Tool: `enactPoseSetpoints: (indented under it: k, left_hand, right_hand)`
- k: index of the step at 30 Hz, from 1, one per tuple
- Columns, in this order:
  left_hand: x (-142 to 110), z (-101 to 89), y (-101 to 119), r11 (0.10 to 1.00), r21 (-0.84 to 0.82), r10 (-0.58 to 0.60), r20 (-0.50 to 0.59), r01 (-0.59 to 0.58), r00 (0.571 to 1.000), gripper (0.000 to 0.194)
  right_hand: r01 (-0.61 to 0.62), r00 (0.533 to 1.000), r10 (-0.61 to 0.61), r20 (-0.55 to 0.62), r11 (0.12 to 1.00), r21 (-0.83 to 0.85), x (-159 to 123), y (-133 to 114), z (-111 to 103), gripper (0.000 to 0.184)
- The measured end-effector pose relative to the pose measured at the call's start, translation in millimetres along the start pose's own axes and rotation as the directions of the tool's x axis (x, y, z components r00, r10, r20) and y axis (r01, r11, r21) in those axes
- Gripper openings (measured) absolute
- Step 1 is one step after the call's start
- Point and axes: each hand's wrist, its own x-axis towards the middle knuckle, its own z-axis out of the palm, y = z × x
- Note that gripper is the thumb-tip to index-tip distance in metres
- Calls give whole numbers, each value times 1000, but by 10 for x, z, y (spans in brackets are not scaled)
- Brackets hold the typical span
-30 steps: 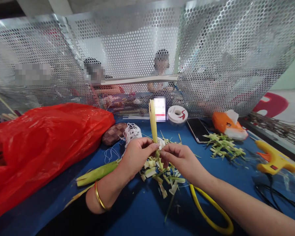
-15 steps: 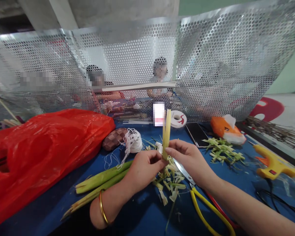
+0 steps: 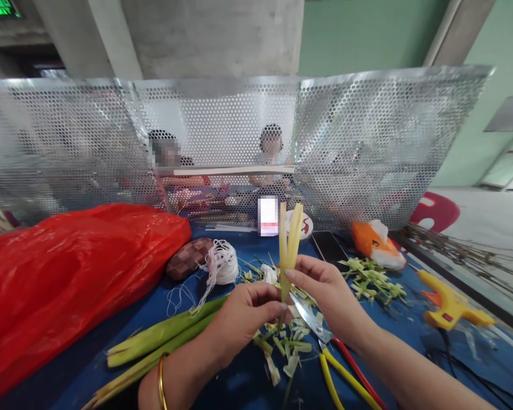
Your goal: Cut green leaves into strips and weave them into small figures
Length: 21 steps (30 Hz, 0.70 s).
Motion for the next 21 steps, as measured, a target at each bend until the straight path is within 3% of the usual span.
enactPoseSetpoints:
  k: [8,12,16,21]
  left_hand:
    - [24,26,-31,994,-105,-5,-115,-7,993,13]
    - [25,15,-51,995,-96,-30,-73,23,997,23]
    - [18,1,-77,979,-194,-74,-50,63,996,37]
    - [6,10,-88,982,-167,-95,-4,93,995,30]
  right_hand:
    - [24,998,-28,-50,996,-81,11,26,4,22]
    - [39,996,-46,-75,995,-88,6,-16,4,17]
    - [60,992,-69,-104,994,-89,1,-59,-19,15]
    - [50,993,-59,-103,995,-91,5,-46,-38,14]
